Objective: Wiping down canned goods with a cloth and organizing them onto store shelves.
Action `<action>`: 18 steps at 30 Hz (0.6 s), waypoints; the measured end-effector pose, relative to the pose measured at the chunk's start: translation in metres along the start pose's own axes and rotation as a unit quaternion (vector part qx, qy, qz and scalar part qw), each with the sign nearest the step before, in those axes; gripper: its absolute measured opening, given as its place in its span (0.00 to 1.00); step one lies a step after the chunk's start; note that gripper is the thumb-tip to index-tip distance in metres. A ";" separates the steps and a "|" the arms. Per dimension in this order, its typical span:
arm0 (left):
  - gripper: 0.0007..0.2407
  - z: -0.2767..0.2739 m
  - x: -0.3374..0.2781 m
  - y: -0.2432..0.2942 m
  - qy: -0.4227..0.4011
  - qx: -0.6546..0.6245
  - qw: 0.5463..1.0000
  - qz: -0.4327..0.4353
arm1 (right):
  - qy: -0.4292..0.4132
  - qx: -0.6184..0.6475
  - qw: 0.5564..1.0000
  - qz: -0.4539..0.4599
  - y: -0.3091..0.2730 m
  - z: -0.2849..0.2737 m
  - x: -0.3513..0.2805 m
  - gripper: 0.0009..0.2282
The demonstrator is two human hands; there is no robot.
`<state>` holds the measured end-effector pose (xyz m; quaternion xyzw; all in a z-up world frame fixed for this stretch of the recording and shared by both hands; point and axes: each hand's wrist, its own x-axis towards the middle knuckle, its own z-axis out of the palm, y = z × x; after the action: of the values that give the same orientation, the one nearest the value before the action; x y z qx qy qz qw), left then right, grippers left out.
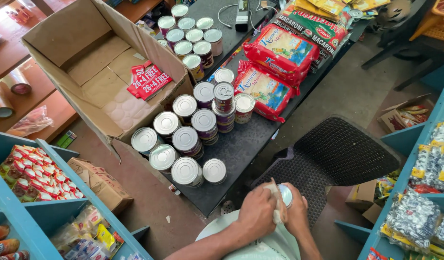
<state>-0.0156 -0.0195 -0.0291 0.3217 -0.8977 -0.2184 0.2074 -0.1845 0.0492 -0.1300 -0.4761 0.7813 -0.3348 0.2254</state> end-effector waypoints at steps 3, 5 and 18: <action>0.15 -0.010 0.002 0.009 -0.008 -0.020 0.999 0.035 | -0.064 0.016 0.995 -0.075 -0.017 -0.004 -0.003 0.22; 0.12 -0.021 0.012 0.012 0.022 -0.052 0.998 0.036 | -0.095 0.012 0.992 -0.084 -0.018 0.002 -0.004 0.31; 0.10 0.005 0.033 -0.019 0.016 0.053 0.998 -0.025 | 0.042 0.053 0.998 -0.003 -0.009 -0.006 -0.001 0.42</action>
<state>-0.0326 -0.0539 -0.0360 0.3579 -0.8963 -0.1705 0.1989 -0.1827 0.0487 -0.1195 -0.4518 0.7697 -0.3957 0.2164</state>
